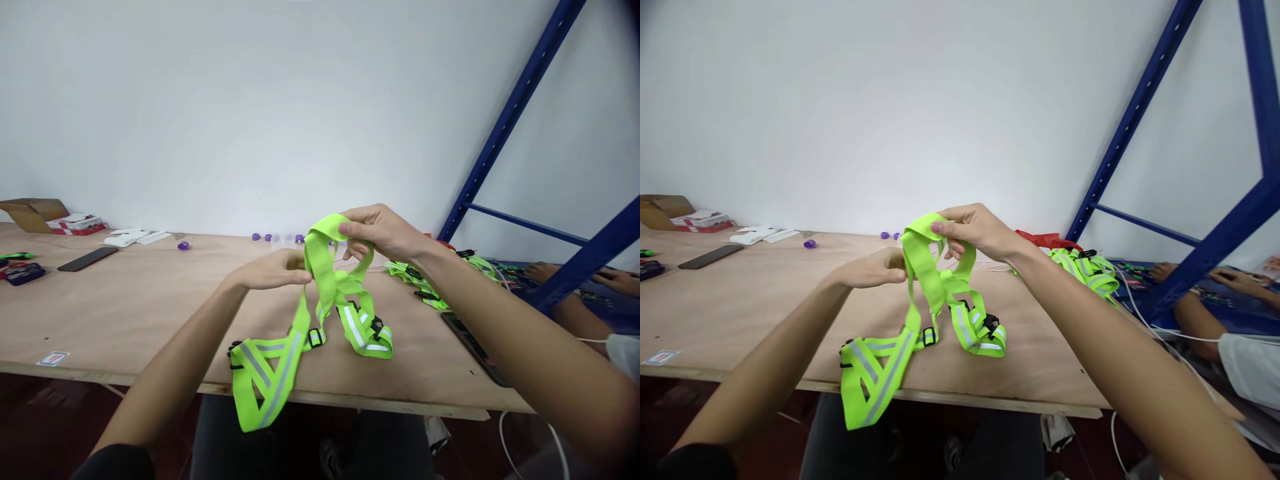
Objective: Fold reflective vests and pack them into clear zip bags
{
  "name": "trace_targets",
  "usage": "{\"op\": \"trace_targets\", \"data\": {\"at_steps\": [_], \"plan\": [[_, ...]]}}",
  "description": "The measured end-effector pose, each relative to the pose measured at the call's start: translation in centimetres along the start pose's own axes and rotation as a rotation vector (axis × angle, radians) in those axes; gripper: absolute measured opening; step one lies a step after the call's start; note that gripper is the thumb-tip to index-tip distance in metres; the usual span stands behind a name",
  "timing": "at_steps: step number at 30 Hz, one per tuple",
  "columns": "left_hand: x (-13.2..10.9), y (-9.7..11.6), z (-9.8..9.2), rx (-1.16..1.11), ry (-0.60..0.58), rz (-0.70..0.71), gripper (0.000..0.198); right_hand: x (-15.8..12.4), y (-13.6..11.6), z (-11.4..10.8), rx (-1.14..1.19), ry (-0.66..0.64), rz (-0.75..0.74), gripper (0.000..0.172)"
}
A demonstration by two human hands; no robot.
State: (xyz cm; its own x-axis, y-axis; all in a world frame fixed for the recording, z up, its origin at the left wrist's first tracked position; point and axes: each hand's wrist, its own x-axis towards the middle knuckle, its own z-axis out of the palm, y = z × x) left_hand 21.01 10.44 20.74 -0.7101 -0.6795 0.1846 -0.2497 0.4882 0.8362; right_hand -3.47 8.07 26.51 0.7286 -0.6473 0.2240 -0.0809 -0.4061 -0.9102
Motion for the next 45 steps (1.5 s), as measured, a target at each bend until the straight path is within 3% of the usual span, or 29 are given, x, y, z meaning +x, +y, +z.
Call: {"op": "trace_targets", "data": {"at_steps": [3,7,9,12,14,17,19,23,25,27,29,33,35,39,41,45], "plan": [[1.8,-0.1,2.3,-0.338,0.220,-0.013,0.047,0.0,0.7,0.2,0.091,-0.049,0.017,0.065],[1.8,0.0,0.9,-0.561,0.393,-0.057,0.040,-1.3,1.2,-1.5,0.158,-0.094,0.110,0.062],[1.2,0.2,-0.9,-0.501,0.341,-0.075,0.038,-2.1,1.4,-2.7,0.125,-0.136,0.186,0.060],[0.5,0.7,-3.5,-0.400,0.128,-0.136,0.049,-2.9,1.8,-4.1,-0.039,-0.180,0.284,0.060],[0.1,1.5,-4.9,-0.300,0.060,-0.166,0.050,-3.4,2.0,-4.7,-0.168,-0.202,0.311,0.058],[-0.2,3.7,-6.1,-0.036,0.134,-0.168,0.035,-3.9,2.1,-5.1,-0.307,-0.178,0.335,0.059],[-0.3,5.5,-6.5,0.156,0.190,-0.146,0.025,-4.0,2.3,-4.9,-0.378,-0.092,0.340,0.060],[0.3,8.5,-6.2,0.468,0.139,-0.077,0.018,-2.9,2.6,-3.1,-0.371,0.171,0.114,0.063],[0.9,9.5,-5.3,0.638,0.130,-0.029,0.019,-1.8,2.4,-1.7,-0.256,0.188,-0.011,0.073],[1.6,10.1,-4.3,0.825,0.201,0.003,0.021,-0.8,1.9,-0.4,-0.150,0.119,-0.068,0.079],[2.2,10.3,-3.2,0.974,0.333,0.006,0.021,0.0,1.4,0.6,-0.126,0.105,-0.096,0.070],[3.0,10.2,-2.1,0.956,0.566,0.015,0.014,0.1,0.6,0.5,-0.286,0.306,-0.123,0.047],[3.2,9.9,-2.2,0.828,0.623,0.010,0.010,-0.3,0.3,-0.4,-0.435,0.431,-0.100,0.042],[3.3,9.4,-2.8,0.740,0.686,-0.024,0.026,-1.2,-0.7,-1.9,-0.685,0.611,-0.049,0.043],[3.3,9.4,-2.9,0.748,0.731,-0.007,0.023,-1.5,-1.0,-2.4,-0.676,0.583,-0.042,0.046],[3.1,9.9,-3.8,0.687,0.827,0.033,0.016,-2.3,-1.6,-3.9,-0.544,0.320,0.092,0.051]]}}
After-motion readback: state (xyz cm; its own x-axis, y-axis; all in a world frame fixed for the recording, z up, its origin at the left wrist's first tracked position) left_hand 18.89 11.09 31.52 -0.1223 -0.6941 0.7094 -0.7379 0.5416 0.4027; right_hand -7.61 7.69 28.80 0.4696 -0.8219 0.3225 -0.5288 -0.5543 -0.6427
